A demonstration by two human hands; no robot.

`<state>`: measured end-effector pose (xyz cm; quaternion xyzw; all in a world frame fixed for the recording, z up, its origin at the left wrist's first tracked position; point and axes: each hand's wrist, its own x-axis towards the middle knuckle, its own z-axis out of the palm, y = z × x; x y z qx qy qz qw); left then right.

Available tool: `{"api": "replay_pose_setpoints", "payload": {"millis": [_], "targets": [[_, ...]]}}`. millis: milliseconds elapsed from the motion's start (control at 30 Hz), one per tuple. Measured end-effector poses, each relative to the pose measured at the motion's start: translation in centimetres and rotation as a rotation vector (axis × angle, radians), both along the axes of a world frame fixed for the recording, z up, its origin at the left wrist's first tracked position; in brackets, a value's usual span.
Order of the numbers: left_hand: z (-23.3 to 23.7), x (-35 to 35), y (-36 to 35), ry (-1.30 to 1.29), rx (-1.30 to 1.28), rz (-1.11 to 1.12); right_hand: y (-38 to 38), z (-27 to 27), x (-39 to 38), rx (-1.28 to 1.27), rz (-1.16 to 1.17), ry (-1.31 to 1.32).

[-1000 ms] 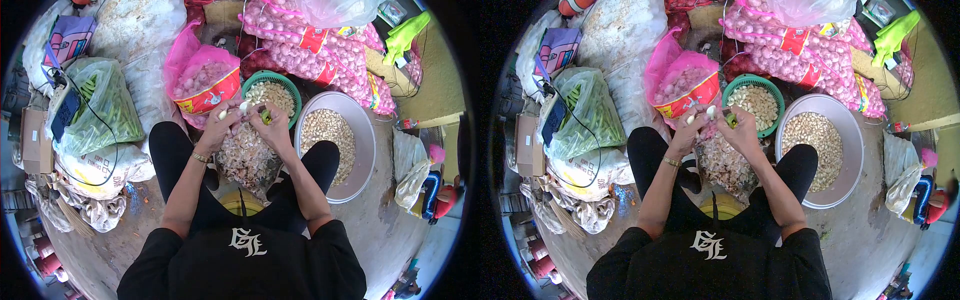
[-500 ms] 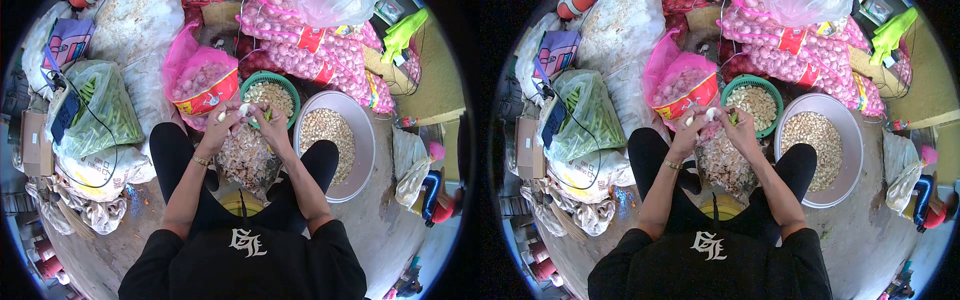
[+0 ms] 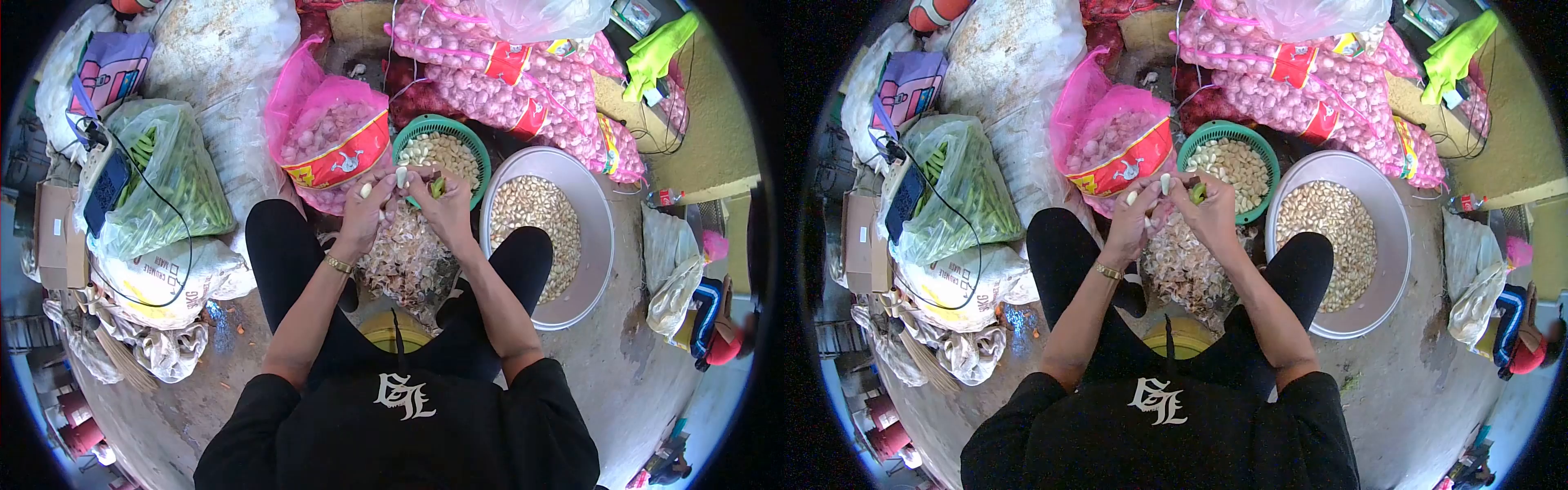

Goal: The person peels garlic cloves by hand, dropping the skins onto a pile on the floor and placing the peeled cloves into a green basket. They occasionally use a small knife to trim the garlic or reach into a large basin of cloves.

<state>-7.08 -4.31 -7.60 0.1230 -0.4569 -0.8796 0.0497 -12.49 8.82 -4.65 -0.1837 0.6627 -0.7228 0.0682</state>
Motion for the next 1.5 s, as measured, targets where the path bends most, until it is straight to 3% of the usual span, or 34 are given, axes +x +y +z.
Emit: {"api": "replay_pose_setpoints", "payload": {"millis": [100, 200, 300, 533, 633, 700, 733, 833, 900, 1000, 1133, 1233, 1300, 1500], "targets": [[0.1, 0.1, 0.3, -0.002, -0.19, 0.042, -0.4, 0.6, 0.4, 0.172, -0.113, 0.217], [-0.2, -0.3, 0.4, 0.044, -0.307, 0.076, -0.6, 0.0, 0.2, 0.22, -0.137, 0.256], [0.4, -0.4, 0.5, 0.021, -0.27, 0.07, -0.7, -0.6, 0.0, 0.118, -0.106, 0.095], [0.4, -0.2, 0.3, 0.012, -0.336, -0.008, -0.6, -1.4, -0.5, 0.114, -0.105, 0.094], [1.5, -0.2, 0.6, 0.011, -0.204, -0.014, -0.7, -1.6, -0.7, 0.204, -0.095, 0.01], [2.2, -0.1, 0.7, -0.076, -0.055, -0.02, -0.8, -0.5, -0.1, -0.045, -0.012, -0.136], [2.1, 0.0, 0.4, -0.076, -0.055, -0.02, -0.7, -0.4, 0.0, -0.046, -0.011, -0.136], [1.3, 0.1, -0.7, -0.033, 0.1, -0.133, -0.1, -0.7, 0.3, 0.01, -0.093, -0.033], [1.0, -0.1, -1.5, -0.015, 0.191, -0.148, 1.0, -1.7, 0.2, 0.226, 0.0, 0.023], [0.4, -0.5, -2.6, 0.039, 0.3, -0.22, 2.3, -2.1, 1.1, 0.339, 0.144, 0.09], [2.1, -0.6, -1.7, 0.027, 0.385, -0.131, 3.1, -1.4, 1.3, 0.322, 0.146, 0.074], [2.3, -0.4, -1.0, -0.008, 0.276, -0.217, 2.3, -0.6, 1.0, 0.202, 0.056, -0.034], [1.9, -0.4, 0.0, -0.015, 0.063, -0.176, 1.6, 0.7, 1.0, 0.047, -0.024, -0.11], [2.1, -0.3, 0.5, 0.003, 0.006, -0.227, 1.8, -1.0, 0.4, 0.065, -0.028, -0.087]]}}
